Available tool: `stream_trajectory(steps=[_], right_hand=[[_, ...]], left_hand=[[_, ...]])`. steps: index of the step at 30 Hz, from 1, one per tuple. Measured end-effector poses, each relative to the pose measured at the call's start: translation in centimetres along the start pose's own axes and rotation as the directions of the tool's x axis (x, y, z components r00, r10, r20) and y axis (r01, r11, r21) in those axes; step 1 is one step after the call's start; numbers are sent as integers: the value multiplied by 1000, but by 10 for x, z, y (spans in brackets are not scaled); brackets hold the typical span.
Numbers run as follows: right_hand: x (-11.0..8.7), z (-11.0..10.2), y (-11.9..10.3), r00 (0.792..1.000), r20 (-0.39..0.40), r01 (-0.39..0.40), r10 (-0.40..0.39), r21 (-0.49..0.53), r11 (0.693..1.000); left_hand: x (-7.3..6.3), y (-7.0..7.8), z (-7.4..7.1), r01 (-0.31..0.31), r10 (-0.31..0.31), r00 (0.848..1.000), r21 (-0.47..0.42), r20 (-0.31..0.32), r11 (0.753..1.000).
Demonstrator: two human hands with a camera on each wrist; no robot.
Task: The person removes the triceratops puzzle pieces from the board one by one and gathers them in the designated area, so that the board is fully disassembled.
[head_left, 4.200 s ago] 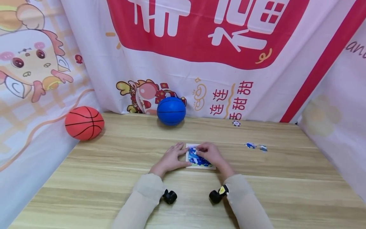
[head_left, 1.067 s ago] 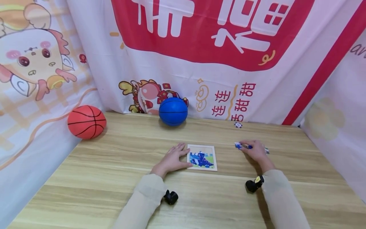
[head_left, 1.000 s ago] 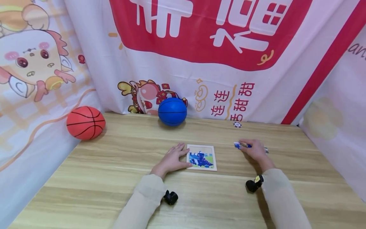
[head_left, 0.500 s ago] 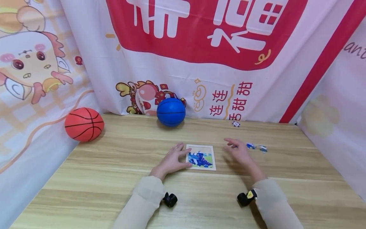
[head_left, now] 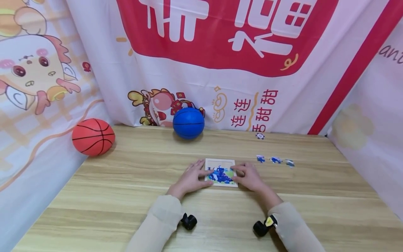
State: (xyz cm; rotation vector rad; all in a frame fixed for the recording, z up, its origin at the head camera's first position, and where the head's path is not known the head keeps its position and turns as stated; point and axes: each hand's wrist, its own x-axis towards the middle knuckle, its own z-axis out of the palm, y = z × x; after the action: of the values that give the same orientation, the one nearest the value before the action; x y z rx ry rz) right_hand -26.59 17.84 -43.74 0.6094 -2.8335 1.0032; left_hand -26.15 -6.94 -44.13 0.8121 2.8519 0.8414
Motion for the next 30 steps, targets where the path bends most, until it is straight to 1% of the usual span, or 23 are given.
stream_trajectory(steps=[6,12,19,26,30], right_hand=[[3,2,-6,1000,-1,-29,29,-51,998],[4,6,-7,997,-24,-75,74,-51,996],[3,8,-11,994,-52,-94,94,1,996],[4,11,-9,994,-60,-83,91,134,987],[5,12,-8,992,-64,-93,105,169,981]], left_hand=[[0,1,-1,15,-15,1000,13,1,1000],[1,1,1,11,-11,1000,25,5,1000],[0,1,1,10,-10,1000,25,2,1000],[0,0,2,11,-11,1000,14,6,1000],[0,0,2,15,-15,1000,9,10,1000]])
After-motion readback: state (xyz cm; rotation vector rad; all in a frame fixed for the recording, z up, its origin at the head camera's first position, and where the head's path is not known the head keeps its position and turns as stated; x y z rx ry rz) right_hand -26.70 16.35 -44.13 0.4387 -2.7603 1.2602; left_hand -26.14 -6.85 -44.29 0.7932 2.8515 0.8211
